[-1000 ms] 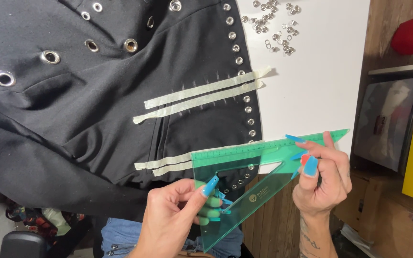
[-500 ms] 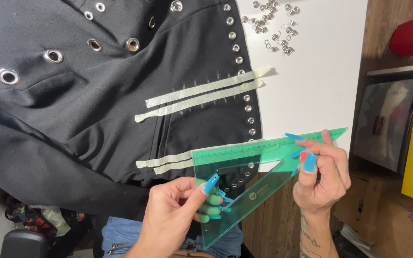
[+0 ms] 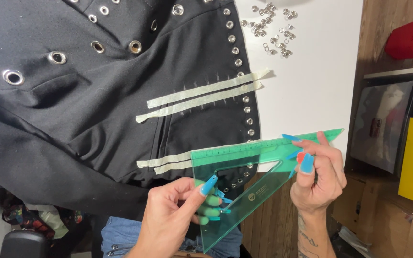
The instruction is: Using a triangle ruler to measure and align a black garment while handling small metal studs
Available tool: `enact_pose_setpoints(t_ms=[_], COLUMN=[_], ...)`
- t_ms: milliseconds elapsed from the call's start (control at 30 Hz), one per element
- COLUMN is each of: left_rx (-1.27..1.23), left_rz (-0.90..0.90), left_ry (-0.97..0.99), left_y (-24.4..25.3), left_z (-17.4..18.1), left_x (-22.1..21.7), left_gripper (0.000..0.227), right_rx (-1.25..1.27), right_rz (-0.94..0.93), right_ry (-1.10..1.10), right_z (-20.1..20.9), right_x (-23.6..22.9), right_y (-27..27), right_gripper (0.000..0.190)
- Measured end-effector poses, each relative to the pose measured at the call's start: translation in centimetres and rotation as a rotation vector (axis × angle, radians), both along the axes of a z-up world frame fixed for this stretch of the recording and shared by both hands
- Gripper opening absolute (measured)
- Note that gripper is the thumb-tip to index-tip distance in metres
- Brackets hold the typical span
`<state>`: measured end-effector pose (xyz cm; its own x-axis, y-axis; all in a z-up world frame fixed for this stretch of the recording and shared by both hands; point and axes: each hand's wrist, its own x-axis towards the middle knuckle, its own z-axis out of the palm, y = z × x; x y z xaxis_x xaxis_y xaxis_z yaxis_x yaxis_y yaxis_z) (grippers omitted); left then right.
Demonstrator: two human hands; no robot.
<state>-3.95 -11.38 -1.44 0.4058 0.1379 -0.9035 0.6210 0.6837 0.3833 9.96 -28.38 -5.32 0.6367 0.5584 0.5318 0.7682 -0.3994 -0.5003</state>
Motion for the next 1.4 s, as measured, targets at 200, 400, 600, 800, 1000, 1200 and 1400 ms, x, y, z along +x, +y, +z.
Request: enact_pose_setpoints(t_ms=[200,400,600,800,1000,1200,1400], left_rx=[-0.006,-0.001,0.011,-0.004,0.034,0.052,0.088], left_rz=[-0.029,-0.053,-0.073,-0.038,-0.029,-0.039,-0.057], left_ry=[-0.033,-0.020,-0.059,-0.067,-0.119,-0.129,-0.206], left_y=[0.0,0.2,0.5,0.5,0.4,0.5,0.7], left_z=[-0.6,-0.6,-0.3,-0.2,-0.4,-0.4,-0.5], left_x=[-0.2,-0.2,-0.1,-0.3,-1.1,-1.3,-1.8], left_gripper=[0.024,0.024,0.024,0.024,0.022,0.024,0.024], right_rx=[-0.006,-0.014,-0.033,-0.086,-0.241,-0.450,-0.555], right_rz=[0.003,0.006,0.008,0.035,0.109,0.352,0.228], right_ry=[0.008,0.020,0.030,0.098,-0.019,0.111,0.249], right_z=[-0.1,0.1,0.2,1.4,6.4,7.7,7.2], right_x=[0.1,0.0,-0.1,0.1,0.5,0.7,0.9], right_y=[-0.2,-0.1,-0.2,0.1,2.2,4.8,4.5], right_gripper=[0.042,0.039,0.035,0.029,0.024,0.023,0.030])
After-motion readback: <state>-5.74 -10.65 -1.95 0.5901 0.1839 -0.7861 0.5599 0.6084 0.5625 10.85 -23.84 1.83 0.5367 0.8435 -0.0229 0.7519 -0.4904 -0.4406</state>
